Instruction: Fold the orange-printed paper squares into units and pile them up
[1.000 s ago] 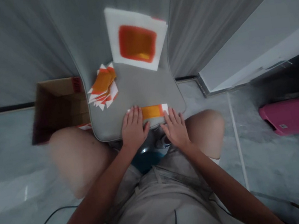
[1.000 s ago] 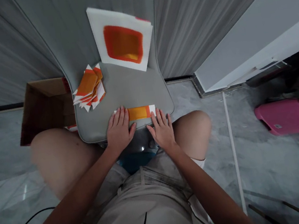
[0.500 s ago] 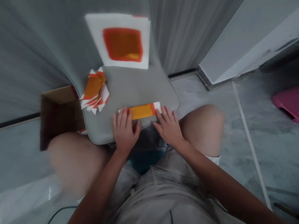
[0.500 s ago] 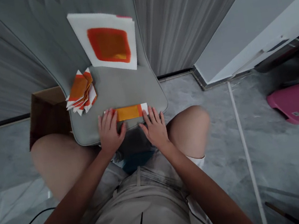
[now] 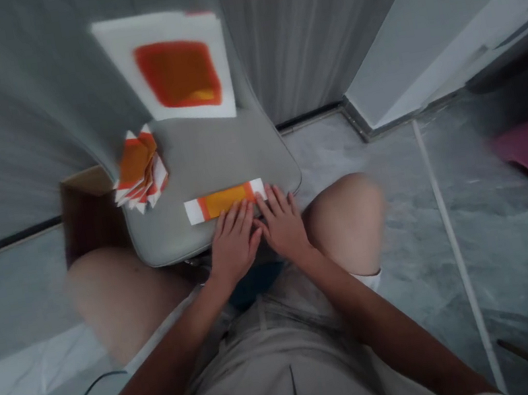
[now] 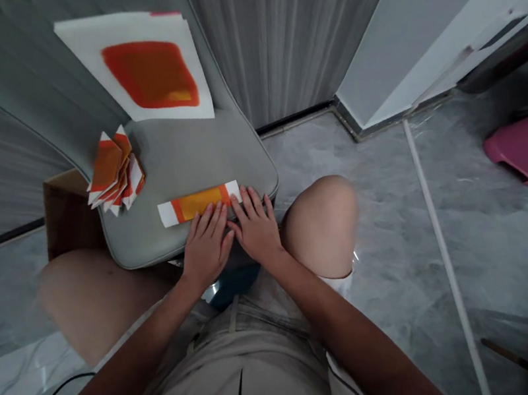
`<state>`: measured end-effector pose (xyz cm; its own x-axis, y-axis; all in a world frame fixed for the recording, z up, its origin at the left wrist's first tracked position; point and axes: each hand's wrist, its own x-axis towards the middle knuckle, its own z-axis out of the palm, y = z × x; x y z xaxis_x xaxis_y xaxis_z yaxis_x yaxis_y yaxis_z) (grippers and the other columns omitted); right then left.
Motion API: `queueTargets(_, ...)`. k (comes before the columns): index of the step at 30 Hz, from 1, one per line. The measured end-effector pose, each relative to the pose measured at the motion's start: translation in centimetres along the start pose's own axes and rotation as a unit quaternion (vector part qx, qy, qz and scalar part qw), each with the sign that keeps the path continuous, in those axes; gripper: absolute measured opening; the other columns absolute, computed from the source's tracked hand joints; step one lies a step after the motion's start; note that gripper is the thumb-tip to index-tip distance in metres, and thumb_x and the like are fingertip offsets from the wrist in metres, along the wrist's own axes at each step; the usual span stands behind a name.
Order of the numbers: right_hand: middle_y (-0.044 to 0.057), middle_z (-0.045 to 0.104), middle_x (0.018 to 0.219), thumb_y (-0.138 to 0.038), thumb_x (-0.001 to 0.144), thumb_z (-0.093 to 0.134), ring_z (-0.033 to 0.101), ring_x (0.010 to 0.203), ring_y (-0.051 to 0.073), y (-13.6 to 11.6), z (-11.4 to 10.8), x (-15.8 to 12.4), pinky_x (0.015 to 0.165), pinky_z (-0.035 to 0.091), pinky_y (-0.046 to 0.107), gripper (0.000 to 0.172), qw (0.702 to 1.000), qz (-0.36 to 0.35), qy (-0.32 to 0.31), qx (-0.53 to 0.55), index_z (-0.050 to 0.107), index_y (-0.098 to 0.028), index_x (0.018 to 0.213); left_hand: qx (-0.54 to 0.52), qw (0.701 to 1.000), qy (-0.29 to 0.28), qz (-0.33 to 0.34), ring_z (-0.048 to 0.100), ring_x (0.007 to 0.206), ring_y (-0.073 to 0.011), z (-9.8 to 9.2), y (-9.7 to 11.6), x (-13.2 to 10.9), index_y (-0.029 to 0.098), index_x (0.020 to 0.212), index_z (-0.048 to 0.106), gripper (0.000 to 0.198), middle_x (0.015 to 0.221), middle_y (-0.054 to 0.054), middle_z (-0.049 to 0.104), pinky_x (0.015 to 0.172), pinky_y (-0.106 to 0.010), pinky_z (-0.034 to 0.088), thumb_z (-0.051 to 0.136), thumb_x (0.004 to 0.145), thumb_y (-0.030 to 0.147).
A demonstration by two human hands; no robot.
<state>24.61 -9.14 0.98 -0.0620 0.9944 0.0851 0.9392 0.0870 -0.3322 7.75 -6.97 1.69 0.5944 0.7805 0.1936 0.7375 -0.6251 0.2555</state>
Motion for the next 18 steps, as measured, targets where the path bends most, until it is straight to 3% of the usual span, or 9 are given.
queueTargets(5, 0.017, 0.03, 0.174, -0.05, 0.112, 0.035, 0.024, 0.163, 0.034, 0.1, 0.6, 0.1, 0.13, 0.019, 0.061, 0.065, 1.0, 0.0, 0.025, -0.004, 0.034, -0.016, 0.167, 0.041, 0.998, -0.01, -0.049, 0.032, 0.16, -0.0296, -2.0, -3.3, -3.3, 0.02, 0.169, 0.029, 0.062, 0.169, -0.008, 0.041, 0.133, -0.054, 0.021, 0.037, 0.11, 0.039)
queueTargets(9, 0.017, 0.03, 0.174, -0.05, 0.112, 0.035, 0.023, 0.163, 0.033, 0.2, 0.7, -0.1, 0.13, 0.019, 0.062, 0.065, 1.0, -0.007, 0.021, -0.016, 0.032, -0.017, 0.167, 0.06, 0.989, 0.039, -0.13, 0.037, 0.158, -0.0308, -2.6, -5.7, -5.6, 0.022, 0.165, 0.038, 0.056, 0.165, -0.006, 0.047, 0.132, -0.057, 0.021, 0.036, 0.111, 0.036)
queueTargets(18, 0.017, 0.037, 0.171, -0.049, 0.113, 0.024, 0.026, 0.162, 0.029, 0.5, 1.8, -0.2, 0.131, 0.02, 0.059, 0.066, 0.998, 0.008, 0.045, -0.035, 0.026, -0.013, 0.169, 0.039, 0.985, 0.071, -0.151, 0.036, 0.158, -0.0312, -1.7, -6.0, -6.3, 0.02, 0.164, 0.04, 0.056, 0.165, -0.007, 0.047, 0.133, -0.059, 0.018, 0.038, 0.11, 0.036)
